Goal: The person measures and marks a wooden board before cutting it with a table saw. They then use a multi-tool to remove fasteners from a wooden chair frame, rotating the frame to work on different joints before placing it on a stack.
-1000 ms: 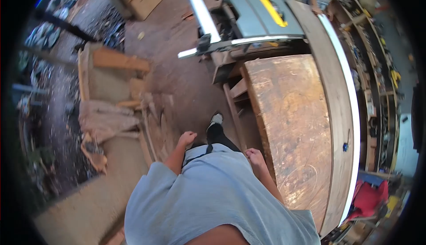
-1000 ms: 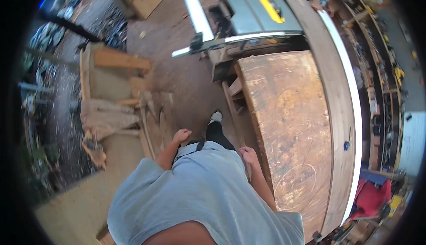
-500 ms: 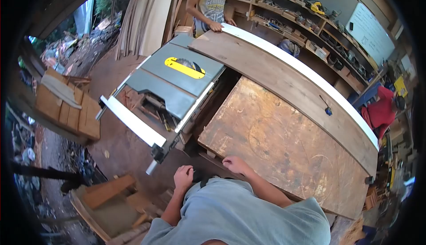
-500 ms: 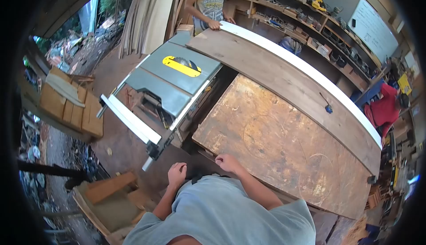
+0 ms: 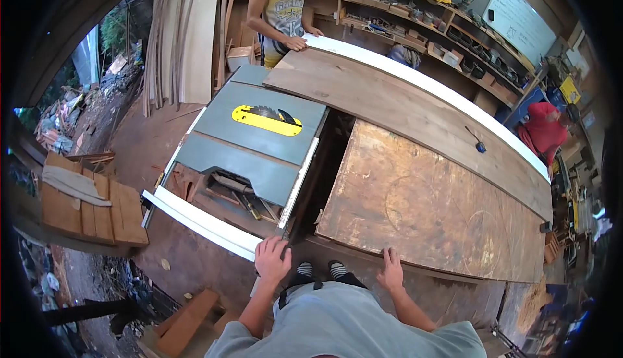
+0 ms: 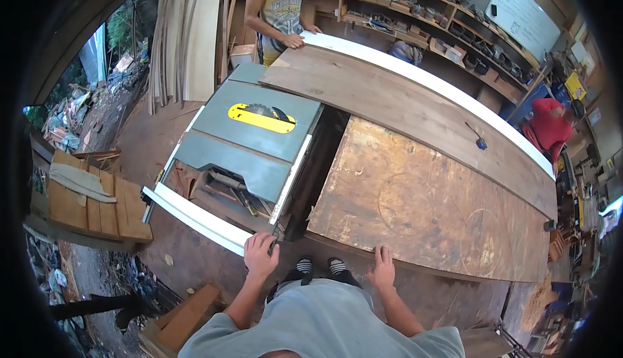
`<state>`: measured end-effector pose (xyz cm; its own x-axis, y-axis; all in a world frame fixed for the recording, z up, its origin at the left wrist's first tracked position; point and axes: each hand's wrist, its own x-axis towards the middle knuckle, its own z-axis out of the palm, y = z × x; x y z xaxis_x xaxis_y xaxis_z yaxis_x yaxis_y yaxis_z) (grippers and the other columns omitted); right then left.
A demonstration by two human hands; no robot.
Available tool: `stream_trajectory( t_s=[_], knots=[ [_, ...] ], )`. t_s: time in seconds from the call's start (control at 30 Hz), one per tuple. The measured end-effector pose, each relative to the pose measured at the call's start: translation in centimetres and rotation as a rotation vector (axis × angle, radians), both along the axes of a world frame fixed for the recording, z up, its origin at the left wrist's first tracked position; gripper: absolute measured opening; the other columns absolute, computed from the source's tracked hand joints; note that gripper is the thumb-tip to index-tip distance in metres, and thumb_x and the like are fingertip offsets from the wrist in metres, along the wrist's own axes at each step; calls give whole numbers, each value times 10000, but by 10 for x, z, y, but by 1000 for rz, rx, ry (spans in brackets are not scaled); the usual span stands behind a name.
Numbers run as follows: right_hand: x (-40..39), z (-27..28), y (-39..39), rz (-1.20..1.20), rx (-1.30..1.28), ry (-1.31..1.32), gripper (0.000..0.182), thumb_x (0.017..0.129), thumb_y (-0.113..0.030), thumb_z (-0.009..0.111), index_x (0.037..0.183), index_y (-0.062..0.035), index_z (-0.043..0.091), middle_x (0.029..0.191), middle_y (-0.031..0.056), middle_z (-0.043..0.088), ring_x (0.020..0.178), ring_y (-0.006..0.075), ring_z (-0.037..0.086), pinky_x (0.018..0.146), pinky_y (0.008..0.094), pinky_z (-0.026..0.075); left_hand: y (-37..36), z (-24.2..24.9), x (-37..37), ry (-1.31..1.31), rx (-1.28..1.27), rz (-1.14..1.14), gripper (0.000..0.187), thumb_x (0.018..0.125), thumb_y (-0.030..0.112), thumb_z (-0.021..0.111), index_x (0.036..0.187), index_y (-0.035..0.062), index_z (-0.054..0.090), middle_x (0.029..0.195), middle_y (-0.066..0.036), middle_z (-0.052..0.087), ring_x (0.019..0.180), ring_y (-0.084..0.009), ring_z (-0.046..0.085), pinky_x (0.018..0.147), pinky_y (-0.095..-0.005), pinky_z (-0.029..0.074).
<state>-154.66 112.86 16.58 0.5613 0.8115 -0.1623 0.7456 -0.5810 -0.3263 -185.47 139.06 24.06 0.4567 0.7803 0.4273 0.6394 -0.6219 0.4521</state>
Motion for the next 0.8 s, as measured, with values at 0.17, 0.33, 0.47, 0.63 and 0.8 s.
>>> stream_trajectory(
  t_s=[0.17, 0.33, 0.47, 0.63, 0.8],
  knots=[
    [-2, -12, 2, -30, -73, 52, 947, 749, -244, 775, 1534, -50, 281, 1576, 256, 265, 1467, 452, 227, 1195, 472, 275, 2, -13, -2, 60, 14, -37, 190, 775, 213, 712, 957, 158, 708, 1080, -4, 663, 1069, -227, 599, 943, -407, 438],
    [-10, -16, 6, -44, -122, 27, 1043, 725, -259, 786, 1559, -49, 196, 1592, 285, 193, 1478, 479, 166, 1192, 489, 277, 3, -5, -2, 81, -1, -98, 183, 772, 210, 714, 950, 169, 710, 1055, 25, 669, 1016, -197, 618, 910, -387, 440],
    [-20, -7, 15, -108, -139, 72, 1094, 697, -241, 796, 1564, -40, 159, 1597, 304, 147, 1481, 496, 129, 1186, 496, 288, 4, -9, -4, 110, -31, -148, 185, 769, 217, 718, 947, 169, 712, 1049, 31, 673, 992, -190, 622, 914, -386, 435],
    [-26, -4, 19, -161, -79, 88, 1092, 691, -211, 788, 1567, -42, 158, 1605, 297, 132, 1483, 505, 115, 1184, 495, 292, 5, -1, 4, 95, -111, -182, 210, 779, 220, 719, 980, 162, 714, 1067, 10, 667, 1021, -216, 611, 939, -392, 423],
    [-15, 1, 3, -140, 77, 145, 920, 717, -192, 757, 1528, -106, 332, 1599, 260, 220, 1474, 462, 206, 1181, 466, 306, 14, 2, 51, 100, -208, -317, 325, 809, 268, 718, 1098, 124, 680, 1180, -54, 629, 1120, -277, 581, 990, -443, 426]
  ],
)
